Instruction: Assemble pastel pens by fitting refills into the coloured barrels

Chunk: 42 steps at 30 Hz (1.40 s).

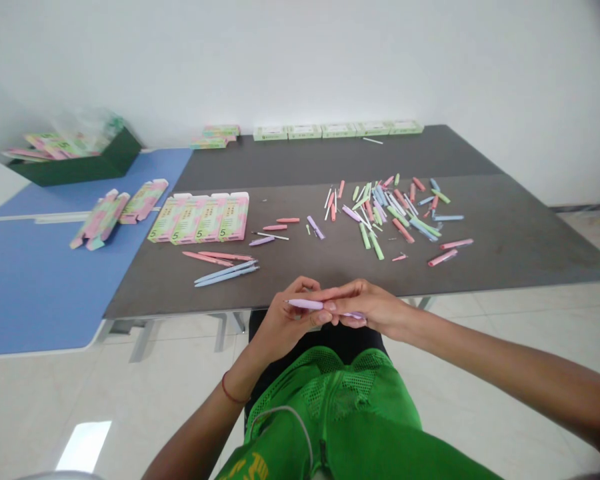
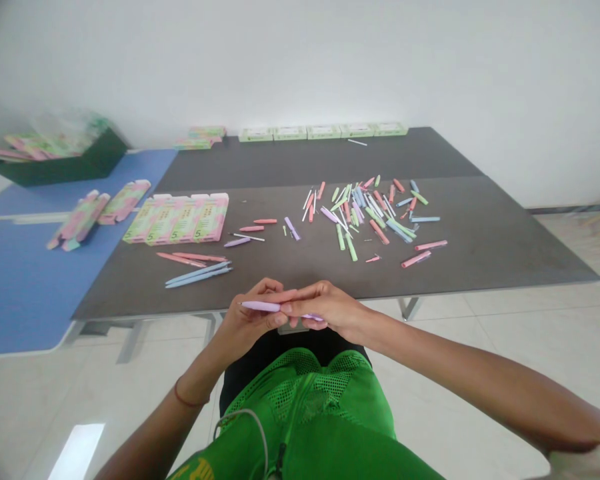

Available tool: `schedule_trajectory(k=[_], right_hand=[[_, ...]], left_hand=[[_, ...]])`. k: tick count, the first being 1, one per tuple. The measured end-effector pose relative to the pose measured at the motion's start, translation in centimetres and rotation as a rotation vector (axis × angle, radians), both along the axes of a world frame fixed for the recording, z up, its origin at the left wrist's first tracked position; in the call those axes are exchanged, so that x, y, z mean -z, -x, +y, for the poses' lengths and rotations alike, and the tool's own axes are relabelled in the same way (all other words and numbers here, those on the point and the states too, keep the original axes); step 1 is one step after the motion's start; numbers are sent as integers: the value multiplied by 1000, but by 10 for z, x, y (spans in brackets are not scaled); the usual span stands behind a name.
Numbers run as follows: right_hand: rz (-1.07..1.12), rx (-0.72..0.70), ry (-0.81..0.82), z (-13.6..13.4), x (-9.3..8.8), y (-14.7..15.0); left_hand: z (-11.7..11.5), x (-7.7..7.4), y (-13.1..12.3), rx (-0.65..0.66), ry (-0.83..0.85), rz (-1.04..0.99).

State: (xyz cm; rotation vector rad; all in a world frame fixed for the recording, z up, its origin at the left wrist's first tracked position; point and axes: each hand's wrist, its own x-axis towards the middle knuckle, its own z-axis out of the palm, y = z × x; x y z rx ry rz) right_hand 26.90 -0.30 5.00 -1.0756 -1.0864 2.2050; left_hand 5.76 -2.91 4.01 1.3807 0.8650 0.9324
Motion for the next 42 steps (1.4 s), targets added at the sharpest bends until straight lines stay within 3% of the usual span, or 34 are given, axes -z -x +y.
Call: schedule_trajectory(k=[3, 8, 17, 23, 31, 38, 42], right_hand=[[-97, 66, -72, -1, -6, -2], [-245, 53, -370, -4, -16, -5], [-419, -1, -786, -5, -20, -14], [-328, -24, -653, 0, -27, -18], [-216, -29, -596, -5, -31, -16], [-69, -38, -558, -6, -24, -18], [5, -33, -541, -8, -22, -20]], left_hand=[[-2, -10, 9, -50, 56, -19], [-5, -26, 22, -180, -17, 256], [-6, -19, 21, -289, -237, 306], [-7, -25, 21, -255, -302, 333], [-19, -37, 12, -197, -554, 398], [-20, -48, 3, -177, -442, 251], [-24, -50, -4, -178, -521, 235]])
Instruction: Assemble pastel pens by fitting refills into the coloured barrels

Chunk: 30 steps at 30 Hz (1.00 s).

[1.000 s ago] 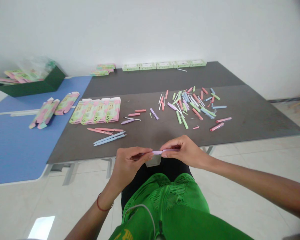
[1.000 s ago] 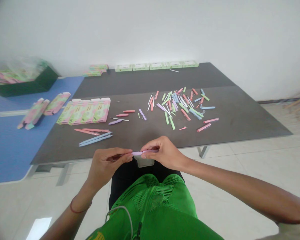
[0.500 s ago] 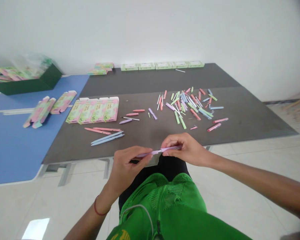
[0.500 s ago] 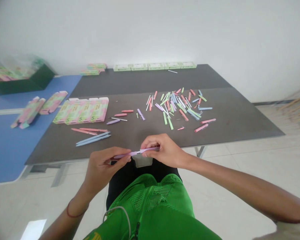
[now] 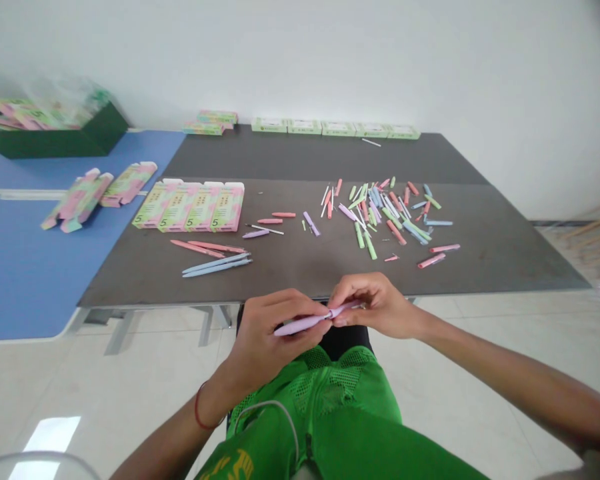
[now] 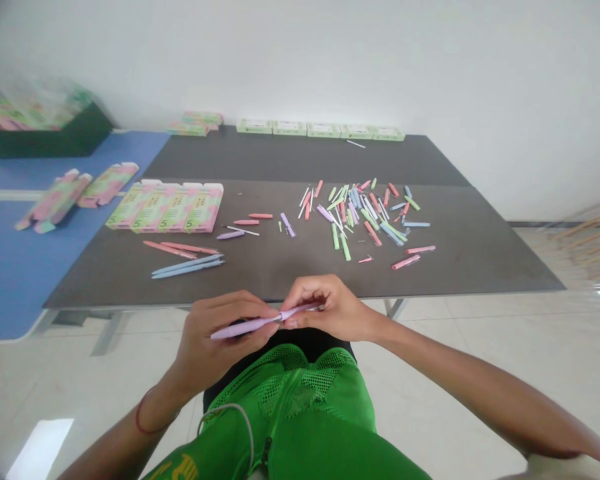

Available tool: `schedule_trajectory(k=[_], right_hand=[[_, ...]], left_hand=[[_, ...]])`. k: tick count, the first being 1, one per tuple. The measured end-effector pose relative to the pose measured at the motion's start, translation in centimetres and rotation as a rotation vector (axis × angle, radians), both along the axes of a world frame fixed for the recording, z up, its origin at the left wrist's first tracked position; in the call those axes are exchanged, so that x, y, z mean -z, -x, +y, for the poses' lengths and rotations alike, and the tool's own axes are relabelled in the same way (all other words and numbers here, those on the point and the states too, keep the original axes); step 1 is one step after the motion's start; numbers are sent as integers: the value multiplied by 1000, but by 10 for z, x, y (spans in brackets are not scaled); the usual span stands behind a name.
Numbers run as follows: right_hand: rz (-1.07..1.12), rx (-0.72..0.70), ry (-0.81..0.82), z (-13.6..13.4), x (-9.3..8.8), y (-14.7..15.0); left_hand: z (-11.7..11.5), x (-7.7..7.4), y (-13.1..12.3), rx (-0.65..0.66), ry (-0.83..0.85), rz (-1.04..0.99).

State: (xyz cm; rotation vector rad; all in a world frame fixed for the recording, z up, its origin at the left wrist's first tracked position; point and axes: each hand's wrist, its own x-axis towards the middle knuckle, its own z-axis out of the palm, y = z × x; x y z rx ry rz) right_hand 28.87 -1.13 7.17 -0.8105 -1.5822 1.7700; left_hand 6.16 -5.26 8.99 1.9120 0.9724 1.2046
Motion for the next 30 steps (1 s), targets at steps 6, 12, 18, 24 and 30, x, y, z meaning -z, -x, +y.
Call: schedule_trajectory(k=[6, 12, 18, 24, 30], right_hand=[[120, -85, 56, 4, -2, -2], [88, -135, 146, 8, -2, -3], [-17, -111, 222, 10, 7, -3], [-42, -124, 198, 13, 13, -4], [52, -203, 166, 13, 15, -3]], left_hand=[[-14, -18, 0, 11, -171, 159], [-21, -35, 6, 24, -284, 335], [-18, -44, 10, 41, -292, 395], [-13, -54, 20, 82, -275, 441], [-8, -57, 20, 145, -256, 487]])
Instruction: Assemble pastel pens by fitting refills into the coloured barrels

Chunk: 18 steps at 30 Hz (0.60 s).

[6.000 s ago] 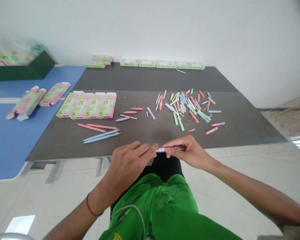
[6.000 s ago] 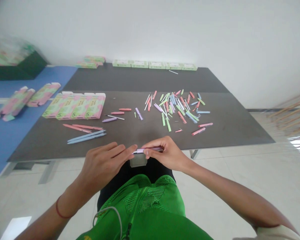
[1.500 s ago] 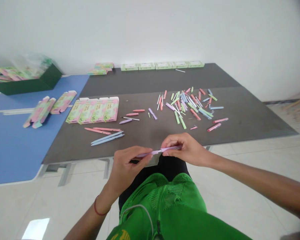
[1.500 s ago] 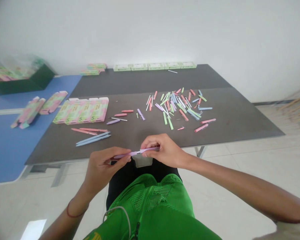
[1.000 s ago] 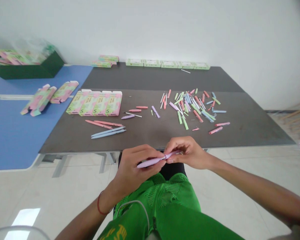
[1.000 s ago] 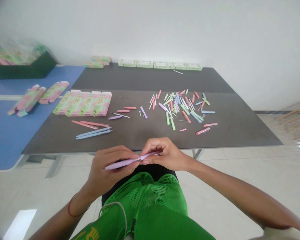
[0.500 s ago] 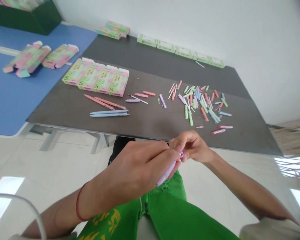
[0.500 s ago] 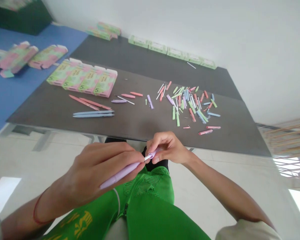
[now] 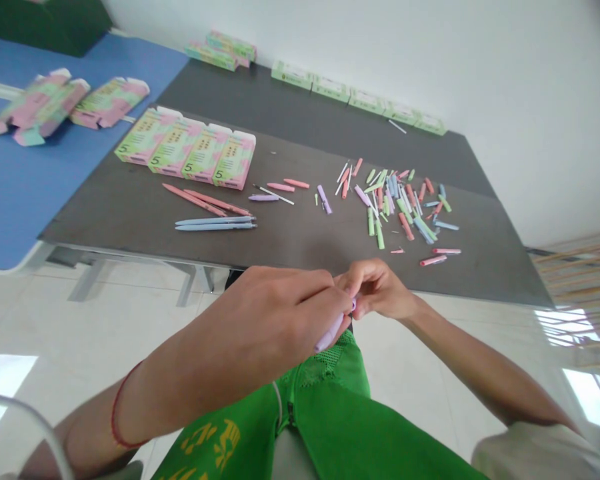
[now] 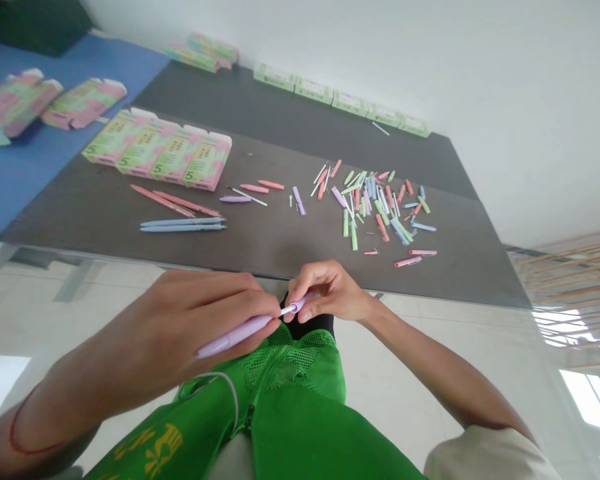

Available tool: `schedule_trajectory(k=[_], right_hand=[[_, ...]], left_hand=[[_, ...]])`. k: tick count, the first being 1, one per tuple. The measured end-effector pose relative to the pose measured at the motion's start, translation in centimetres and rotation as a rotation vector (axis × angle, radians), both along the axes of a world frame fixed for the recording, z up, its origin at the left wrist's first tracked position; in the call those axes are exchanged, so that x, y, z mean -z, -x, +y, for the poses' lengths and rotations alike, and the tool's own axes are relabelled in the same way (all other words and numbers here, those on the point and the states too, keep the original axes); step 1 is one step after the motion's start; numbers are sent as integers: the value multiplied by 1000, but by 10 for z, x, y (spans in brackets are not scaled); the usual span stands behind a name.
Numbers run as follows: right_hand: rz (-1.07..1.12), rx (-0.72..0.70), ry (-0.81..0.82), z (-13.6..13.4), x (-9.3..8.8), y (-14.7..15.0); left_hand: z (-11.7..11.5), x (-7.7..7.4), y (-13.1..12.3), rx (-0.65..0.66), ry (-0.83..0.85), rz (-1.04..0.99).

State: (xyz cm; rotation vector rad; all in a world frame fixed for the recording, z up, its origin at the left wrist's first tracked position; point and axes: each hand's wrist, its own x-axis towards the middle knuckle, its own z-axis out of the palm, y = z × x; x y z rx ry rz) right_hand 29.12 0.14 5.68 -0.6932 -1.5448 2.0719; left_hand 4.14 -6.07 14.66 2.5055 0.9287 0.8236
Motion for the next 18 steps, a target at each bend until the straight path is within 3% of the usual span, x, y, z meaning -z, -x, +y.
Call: schedule_trajectory(k=[11, 18], right_hand=[[50, 9, 57, 0, 0, 7], [121, 14, 86, 1, 1, 9]], left_hand=[[12, 12, -8, 79, -30, 121], [9, 19, -10, 53, -50, 103]])
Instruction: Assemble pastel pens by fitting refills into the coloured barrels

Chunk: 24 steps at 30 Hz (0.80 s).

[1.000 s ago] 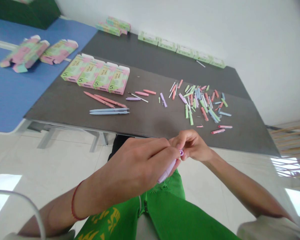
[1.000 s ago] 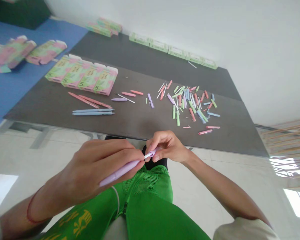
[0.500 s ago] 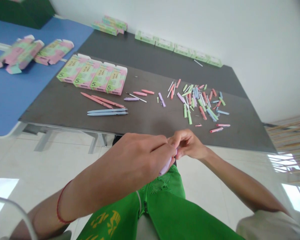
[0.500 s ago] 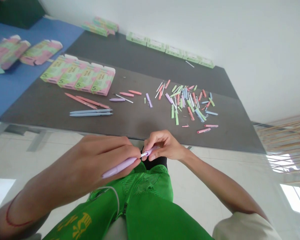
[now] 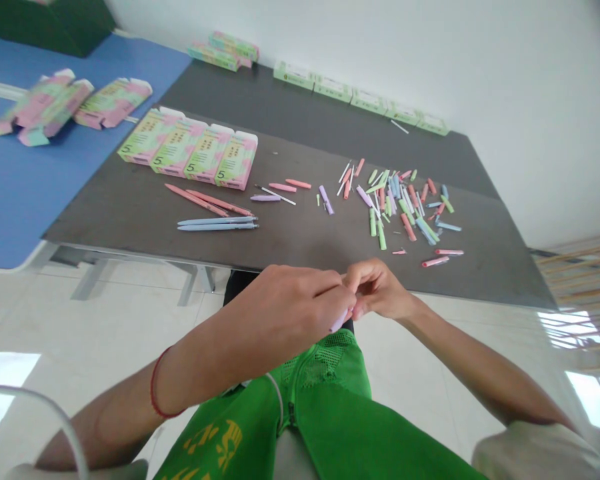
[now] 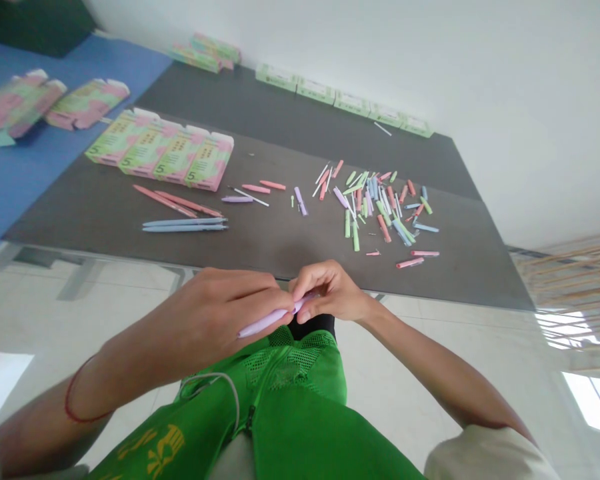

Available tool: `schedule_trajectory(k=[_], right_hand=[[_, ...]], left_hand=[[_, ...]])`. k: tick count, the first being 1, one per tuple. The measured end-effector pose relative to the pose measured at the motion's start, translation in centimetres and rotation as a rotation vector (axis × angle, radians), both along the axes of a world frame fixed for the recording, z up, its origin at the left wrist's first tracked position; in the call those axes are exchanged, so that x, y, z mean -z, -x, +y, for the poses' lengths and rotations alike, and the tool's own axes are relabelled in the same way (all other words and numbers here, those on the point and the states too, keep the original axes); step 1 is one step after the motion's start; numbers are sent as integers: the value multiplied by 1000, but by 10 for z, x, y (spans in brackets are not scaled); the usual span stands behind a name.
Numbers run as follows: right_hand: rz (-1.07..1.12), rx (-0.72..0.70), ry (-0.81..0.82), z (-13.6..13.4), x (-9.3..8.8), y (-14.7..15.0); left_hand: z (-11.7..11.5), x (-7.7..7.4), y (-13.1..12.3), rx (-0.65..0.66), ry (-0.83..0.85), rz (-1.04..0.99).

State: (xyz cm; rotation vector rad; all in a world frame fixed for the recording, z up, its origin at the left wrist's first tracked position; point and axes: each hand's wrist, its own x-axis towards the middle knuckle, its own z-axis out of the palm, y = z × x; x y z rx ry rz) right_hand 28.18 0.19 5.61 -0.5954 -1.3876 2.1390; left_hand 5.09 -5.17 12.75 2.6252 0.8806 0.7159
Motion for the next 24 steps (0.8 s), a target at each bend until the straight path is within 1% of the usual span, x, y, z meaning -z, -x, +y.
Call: schedule_trajectory(k=[3, 5, 8, 12, 16, 21, 24], right_hand=[[-12, 21, -4, 1, 0, -2], [-44, 35, -23, 1, -2, -4], [-98, 19, -32, 0, -8, -5], [-132, -13, 10, -3, -17, -2], [-160, 6, 22, -4, -20, 3], [-181, 6, 29, -3, -19, 9], [-200, 61, 62, -4, -18, 13]], left_hand=[[-2, 8, 0, -23, -16, -45], [-1, 14, 1, -32, 3, -103], [1, 23, 3, -15, 107, -237], [6, 33, 6, 3, 287, -435], [11, 45, 5, -32, 382, -590], [16, 60, 3, -66, 519, -690], [17, 66, 2, -88, 561, -713]])
